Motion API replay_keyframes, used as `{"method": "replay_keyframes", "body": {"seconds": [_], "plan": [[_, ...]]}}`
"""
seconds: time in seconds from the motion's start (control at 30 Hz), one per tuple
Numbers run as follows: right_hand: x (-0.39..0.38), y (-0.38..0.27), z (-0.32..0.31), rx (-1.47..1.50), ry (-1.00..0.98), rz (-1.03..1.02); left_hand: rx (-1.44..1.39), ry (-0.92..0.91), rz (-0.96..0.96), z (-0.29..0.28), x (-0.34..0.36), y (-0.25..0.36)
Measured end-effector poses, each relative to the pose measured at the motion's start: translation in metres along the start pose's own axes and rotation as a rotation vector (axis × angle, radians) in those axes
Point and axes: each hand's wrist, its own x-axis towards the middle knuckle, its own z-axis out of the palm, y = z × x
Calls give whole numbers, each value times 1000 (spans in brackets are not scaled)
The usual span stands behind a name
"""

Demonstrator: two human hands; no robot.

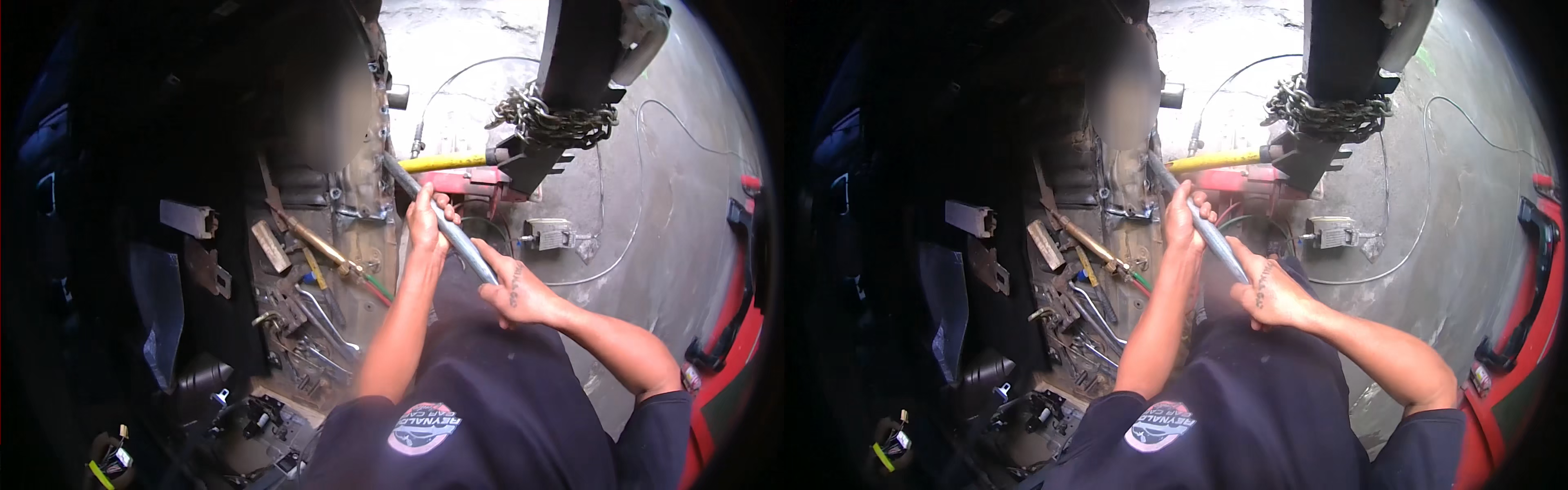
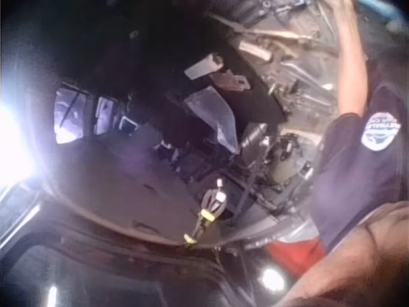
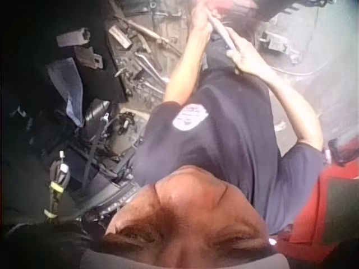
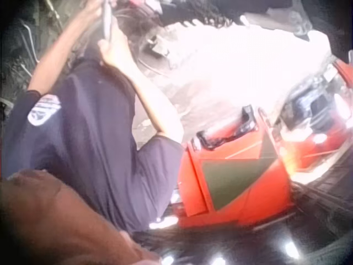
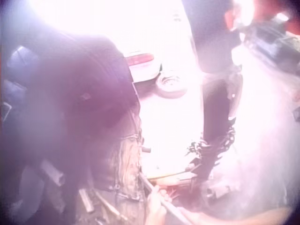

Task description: The person uses a metal bar and a mallet to hammer on the exposed chassis of a vehicle. The person hits the bar with the mallet repeatedly and uses their hands to move the bar along the metal frame.

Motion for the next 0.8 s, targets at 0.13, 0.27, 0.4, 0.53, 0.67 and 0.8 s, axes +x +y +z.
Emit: {"method": "replay_keyframes", "body": {"seconds": [0.13, 0.27, 0.4, 0.53, 0.67, 0.8], "plan": [[5, 13, 23, 90, 37, 22, 73, 46, 45, -16, -1, 1], [-20, 18, 44, 118, 98, -70, 53, 50, -31, -14, -25, 0], [-40, 29, 36, 115, 88, -49, 162, 18, 14, -8, -47, -16], [-39, 50, 19, 54, 94, -3, 130, 38, 118, -4, -39, -39], [-38, 48, 3, -36, 124, -21, 153, 90, 153, 3, -34, -48], [-20, 81, 10, -237, 325, -312, 103, 85, 77, 8, -24, -35]]}}
